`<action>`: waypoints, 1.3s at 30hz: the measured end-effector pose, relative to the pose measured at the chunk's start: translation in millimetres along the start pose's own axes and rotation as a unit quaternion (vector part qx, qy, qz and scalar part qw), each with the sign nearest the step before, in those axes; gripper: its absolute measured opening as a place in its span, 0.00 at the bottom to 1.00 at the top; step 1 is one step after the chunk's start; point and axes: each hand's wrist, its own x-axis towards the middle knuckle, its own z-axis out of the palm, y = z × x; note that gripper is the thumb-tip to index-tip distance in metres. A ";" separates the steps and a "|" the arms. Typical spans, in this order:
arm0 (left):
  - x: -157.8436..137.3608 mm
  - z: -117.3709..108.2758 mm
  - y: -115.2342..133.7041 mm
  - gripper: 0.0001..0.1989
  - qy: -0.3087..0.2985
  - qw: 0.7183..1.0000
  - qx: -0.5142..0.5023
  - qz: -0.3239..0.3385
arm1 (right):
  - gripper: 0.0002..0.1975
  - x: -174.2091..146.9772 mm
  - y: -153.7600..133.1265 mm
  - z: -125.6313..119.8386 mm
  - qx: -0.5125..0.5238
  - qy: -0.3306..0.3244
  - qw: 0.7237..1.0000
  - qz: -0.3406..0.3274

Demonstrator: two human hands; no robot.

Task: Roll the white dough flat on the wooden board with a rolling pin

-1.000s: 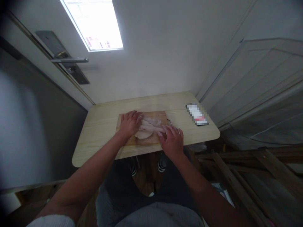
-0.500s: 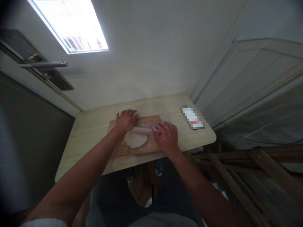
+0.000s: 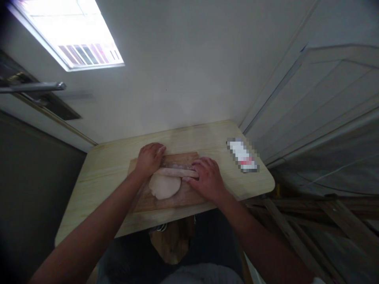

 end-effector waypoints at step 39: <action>-118.7 -4.1 46.6 0.08 0.157 0.904 -0.299 -0.264 | 0.15 -42.3 -17.0 -13.8 0.055 0.037 0.995 0.079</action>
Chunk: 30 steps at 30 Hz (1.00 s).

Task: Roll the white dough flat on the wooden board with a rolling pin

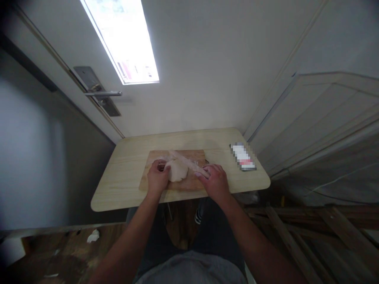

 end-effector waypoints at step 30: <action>58.9 9.0 -7.4 0.23 -0.176 0.886 0.353 0.242 | 0.18 22.8 -17.3 11.0 -0.112 -0.014 0.993 -0.022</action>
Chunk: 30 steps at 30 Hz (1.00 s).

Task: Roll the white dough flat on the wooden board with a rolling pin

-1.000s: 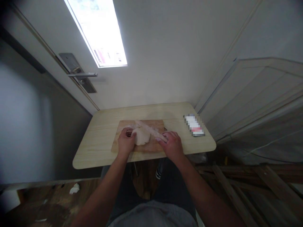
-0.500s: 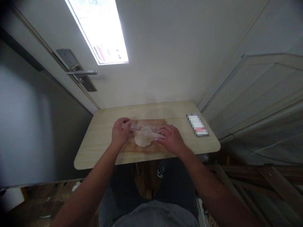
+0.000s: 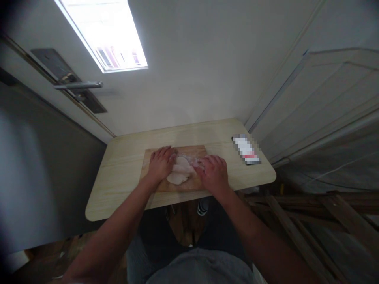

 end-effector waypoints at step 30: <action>-35.4 -12.0 15.0 0.23 -0.002 1.000 -0.001 -0.007 | 0.20 -33.7 -10.3 0.7 -0.053 -0.006 0.998 0.018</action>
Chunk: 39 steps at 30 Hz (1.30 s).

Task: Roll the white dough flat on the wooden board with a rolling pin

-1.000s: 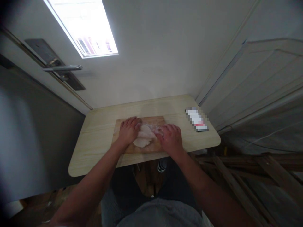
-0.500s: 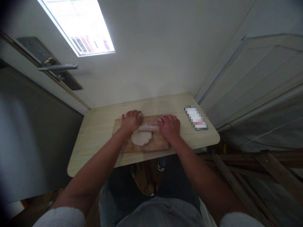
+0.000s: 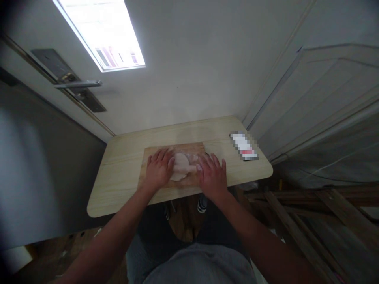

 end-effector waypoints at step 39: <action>-16.3 4.1 3.6 0.26 0.037 0.997 0.071 0.005 | 0.24 1.1 -5.7 3.5 -0.045 0.001 0.999 -0.008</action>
